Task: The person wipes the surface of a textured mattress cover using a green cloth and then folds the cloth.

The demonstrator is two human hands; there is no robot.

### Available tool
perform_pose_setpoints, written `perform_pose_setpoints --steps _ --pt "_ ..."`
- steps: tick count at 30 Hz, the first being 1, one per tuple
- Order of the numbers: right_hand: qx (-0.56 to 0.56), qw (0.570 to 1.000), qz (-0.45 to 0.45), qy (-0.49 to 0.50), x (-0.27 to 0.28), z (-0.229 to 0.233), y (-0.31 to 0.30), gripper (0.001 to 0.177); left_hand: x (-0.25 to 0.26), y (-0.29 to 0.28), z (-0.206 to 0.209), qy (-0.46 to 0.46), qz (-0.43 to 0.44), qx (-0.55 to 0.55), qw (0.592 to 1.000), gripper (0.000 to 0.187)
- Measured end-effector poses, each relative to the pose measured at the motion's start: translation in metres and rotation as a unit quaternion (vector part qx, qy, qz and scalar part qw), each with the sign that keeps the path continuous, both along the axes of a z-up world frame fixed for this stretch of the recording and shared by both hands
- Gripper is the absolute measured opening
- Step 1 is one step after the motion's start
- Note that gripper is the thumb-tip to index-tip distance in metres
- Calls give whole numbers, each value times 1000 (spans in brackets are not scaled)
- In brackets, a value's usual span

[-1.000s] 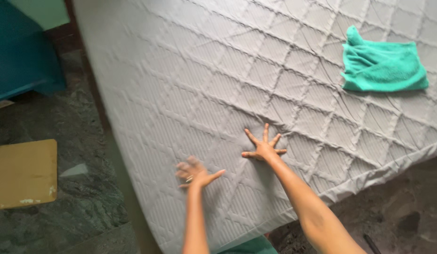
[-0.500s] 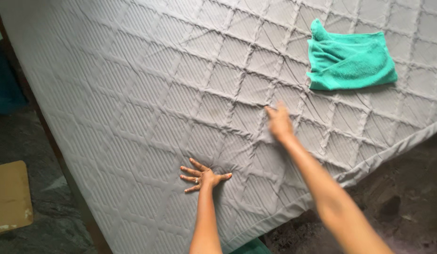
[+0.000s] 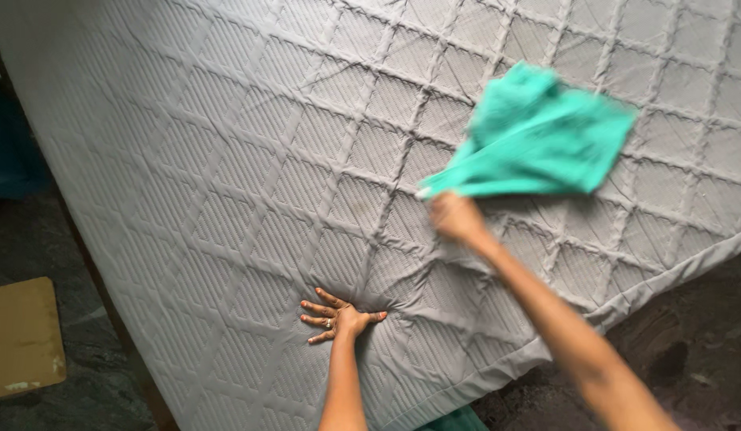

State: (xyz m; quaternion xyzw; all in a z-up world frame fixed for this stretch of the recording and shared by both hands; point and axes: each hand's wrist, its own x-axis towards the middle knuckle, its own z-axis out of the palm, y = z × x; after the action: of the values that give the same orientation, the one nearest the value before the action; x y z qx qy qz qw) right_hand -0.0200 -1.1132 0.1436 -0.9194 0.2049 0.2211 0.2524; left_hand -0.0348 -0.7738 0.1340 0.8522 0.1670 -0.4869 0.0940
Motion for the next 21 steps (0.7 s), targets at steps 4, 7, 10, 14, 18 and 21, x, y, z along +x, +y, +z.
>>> perform_pose_setpoints --steps 4,7,10,14,18,21 --pt "175 961 48 -209 -5 45 71 42 -3 0 -2 3 -2 -7 1000 187" --pt "-78 975 -43 -205 -7 46 15 67 -2 2 -4 4 -5 -9 1000 186" --pt "-130 968 -215 -7 -31 47 -53 123 -3 3 -6 -2 -1 -16 1000 186" --pt "-88 954 -287 15 -69 14 -112 129 -6 4 -11 -12 1 -21 1000 185" --pt "-164 955 -216 -117 -89 -37 -142 79 -5 5 -13 -5 0 -27 1000 184" --pt "-175 962 -180 -113 -86 -51 -154 62 -8 5 -14 -25 1 -30 999 185"
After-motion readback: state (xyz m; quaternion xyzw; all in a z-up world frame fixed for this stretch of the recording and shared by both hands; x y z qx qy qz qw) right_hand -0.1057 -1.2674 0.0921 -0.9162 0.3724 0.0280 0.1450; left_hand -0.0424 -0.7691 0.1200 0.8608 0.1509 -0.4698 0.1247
